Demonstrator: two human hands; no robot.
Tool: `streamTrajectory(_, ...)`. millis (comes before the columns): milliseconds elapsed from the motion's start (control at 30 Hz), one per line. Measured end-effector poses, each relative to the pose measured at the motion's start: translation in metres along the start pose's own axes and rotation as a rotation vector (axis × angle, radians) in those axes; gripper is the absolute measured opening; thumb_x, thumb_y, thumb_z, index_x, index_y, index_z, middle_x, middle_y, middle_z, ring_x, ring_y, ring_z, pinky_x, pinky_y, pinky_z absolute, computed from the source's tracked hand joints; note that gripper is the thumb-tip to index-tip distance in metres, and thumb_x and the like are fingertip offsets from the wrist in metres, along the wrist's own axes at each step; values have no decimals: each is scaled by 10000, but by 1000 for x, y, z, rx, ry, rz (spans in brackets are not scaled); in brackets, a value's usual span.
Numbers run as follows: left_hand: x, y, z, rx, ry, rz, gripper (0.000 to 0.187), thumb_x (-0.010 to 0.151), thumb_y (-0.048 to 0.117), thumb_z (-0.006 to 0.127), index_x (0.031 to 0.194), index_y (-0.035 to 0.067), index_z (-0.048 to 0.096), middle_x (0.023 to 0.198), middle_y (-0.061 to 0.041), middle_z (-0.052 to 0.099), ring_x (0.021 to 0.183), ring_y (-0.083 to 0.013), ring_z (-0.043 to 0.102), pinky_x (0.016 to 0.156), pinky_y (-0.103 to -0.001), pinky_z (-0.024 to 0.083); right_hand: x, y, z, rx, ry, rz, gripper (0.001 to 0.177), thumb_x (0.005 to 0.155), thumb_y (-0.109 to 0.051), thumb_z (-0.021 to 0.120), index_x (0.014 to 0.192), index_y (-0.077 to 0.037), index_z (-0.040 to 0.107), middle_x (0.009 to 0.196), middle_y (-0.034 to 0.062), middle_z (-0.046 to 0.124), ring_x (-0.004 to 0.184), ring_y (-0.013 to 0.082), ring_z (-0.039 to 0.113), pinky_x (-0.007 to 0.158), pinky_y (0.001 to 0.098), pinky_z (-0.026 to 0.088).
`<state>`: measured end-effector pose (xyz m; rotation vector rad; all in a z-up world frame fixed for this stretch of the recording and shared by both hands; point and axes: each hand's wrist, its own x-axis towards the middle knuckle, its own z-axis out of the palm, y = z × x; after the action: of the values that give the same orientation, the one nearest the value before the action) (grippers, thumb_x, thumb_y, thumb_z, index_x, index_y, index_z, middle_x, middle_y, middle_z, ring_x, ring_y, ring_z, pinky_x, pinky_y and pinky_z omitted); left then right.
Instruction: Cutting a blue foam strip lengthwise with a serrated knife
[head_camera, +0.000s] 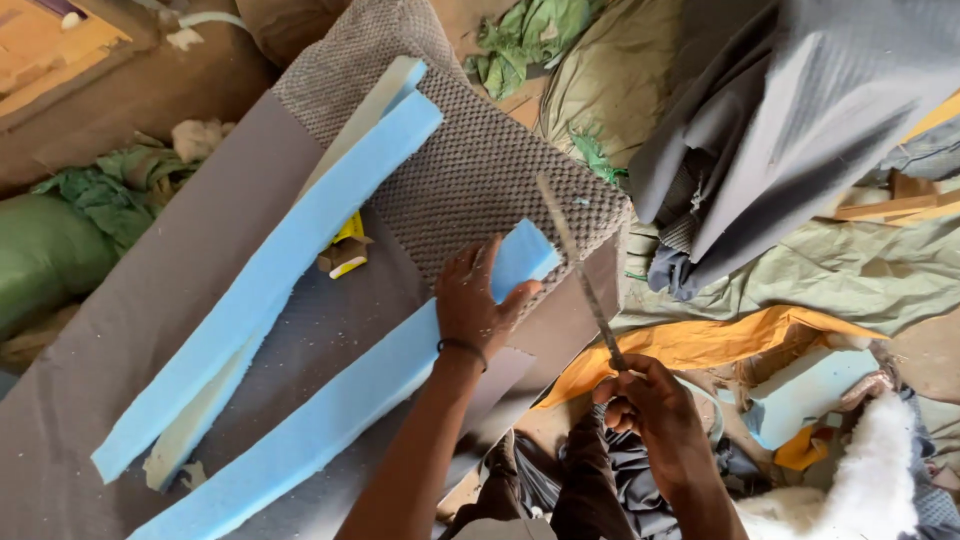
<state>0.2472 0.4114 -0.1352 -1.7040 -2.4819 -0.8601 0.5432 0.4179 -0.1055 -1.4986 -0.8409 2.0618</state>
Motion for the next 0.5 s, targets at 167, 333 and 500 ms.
streamTrajectory(167, 7, 9, -21, -176, -123, -121, 846, 932, 656, 746, 1598, 138, 702, 1529, -164, 755, 1401, -414, 653, 1135, -623, 495, 32, -12, -1, -56, -96, 38, 216, 1108, -146, 656, 1261, -5, 710, 928, 233, 846, 585, 232, 553, 594, 376, 422)
streamTrajectory(333, 7, 11, -28, -200, -187, -191, 887, 929, 739, 720, 1631, 198, 673, 1566, -172, 705, 1437, -408, 607, 1137, -615, 502, 60, -36, 8, -89, -199, 3, 226, 1104, -202, 702, 1239, -28, 749, 925, 208, 885, 508, 177, 502, 515, 307, 387)
streamTrajectory(500, 4, -1, -23, -162, -198, -198, 928, 855, 752, 881, 1637, 289, 693, 1460, -134, 735, 1408, -411, 684, 1172, -621, 499, 92, -50, 33, -27, -298, -77, 322, 1085, -104, 678, 1354, 51, 760, 880, 288, 828, 395, 149, 538, 382, 266, 415)
